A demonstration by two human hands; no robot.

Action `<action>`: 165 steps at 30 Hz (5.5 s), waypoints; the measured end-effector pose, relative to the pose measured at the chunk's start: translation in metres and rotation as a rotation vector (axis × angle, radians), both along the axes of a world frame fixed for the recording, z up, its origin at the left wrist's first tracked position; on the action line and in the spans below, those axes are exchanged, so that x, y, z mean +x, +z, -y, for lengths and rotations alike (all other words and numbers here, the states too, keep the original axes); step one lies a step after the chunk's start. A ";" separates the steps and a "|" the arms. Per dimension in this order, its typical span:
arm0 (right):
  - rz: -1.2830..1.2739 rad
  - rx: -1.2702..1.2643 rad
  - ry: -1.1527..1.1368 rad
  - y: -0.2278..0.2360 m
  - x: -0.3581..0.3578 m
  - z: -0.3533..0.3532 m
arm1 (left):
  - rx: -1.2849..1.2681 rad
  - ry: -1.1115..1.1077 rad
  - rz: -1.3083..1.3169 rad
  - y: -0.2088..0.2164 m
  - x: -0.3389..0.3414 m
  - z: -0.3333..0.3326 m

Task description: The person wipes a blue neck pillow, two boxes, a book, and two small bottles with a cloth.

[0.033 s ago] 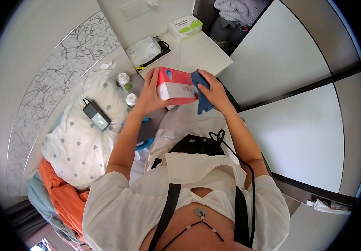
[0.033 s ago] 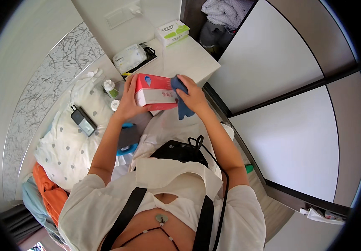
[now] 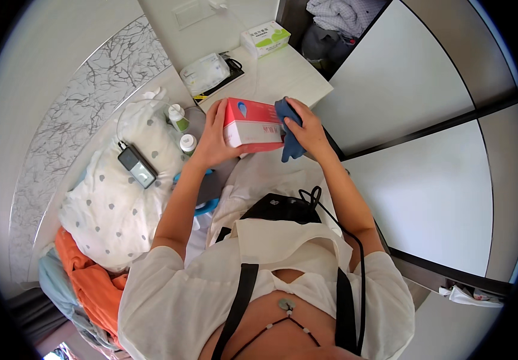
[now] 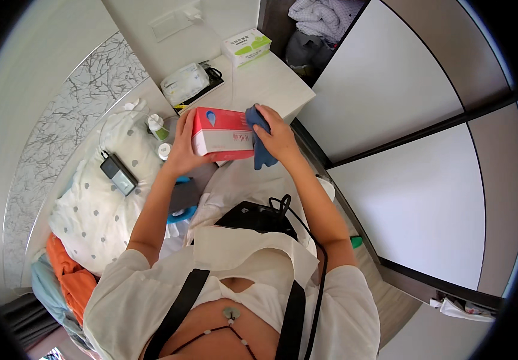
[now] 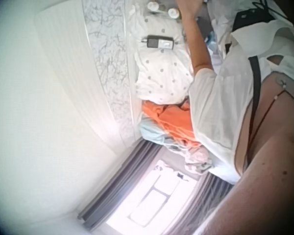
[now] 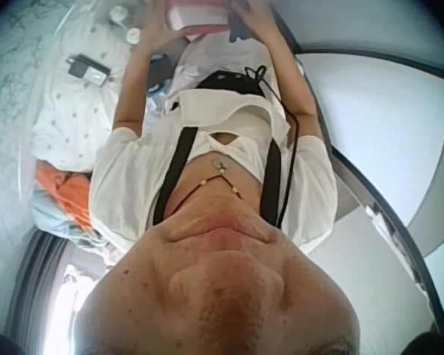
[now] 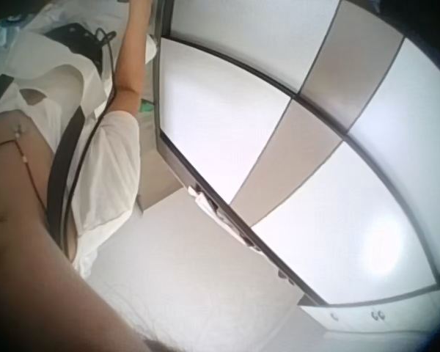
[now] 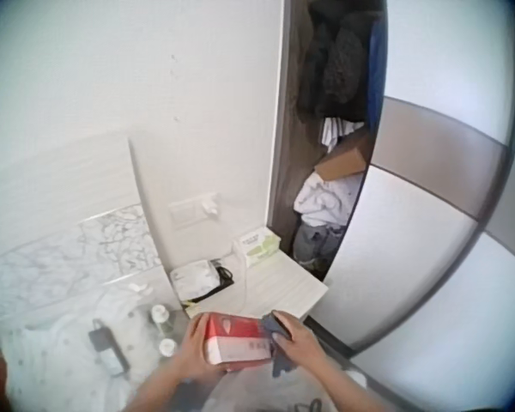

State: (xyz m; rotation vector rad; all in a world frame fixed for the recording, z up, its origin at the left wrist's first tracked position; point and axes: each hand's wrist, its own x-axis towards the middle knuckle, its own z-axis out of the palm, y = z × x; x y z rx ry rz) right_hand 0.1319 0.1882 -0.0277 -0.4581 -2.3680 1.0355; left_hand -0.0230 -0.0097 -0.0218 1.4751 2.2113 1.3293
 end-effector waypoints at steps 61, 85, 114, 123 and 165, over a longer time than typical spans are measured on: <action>0.110 -1.042 -0.203 0.004 0.025 -0.040 | 0.170 0.347 -0.153 -0.086 0.026 0.011; -0.016 -1.133 -0.377 -0.046 -0.058 -0.156 | 0.249 0.519 1.434 -0.118 -0.079 -0.288; -0.151 -1.144 -0.466 -0.043 -0.006 -0.112 | 0.020 0.576 1.651 -0.142 -0.055 -0.279; -0.201 -1.124 -0.503 -0.026 0.032 -0.083 | 0.168 0.375 1.606 -0.110 0.004 -0.243; 0.270 0.563 -0.042 -0.020 -0.052 0.033 | -0.046 0.413 0.138 -0.080 0.005 0.044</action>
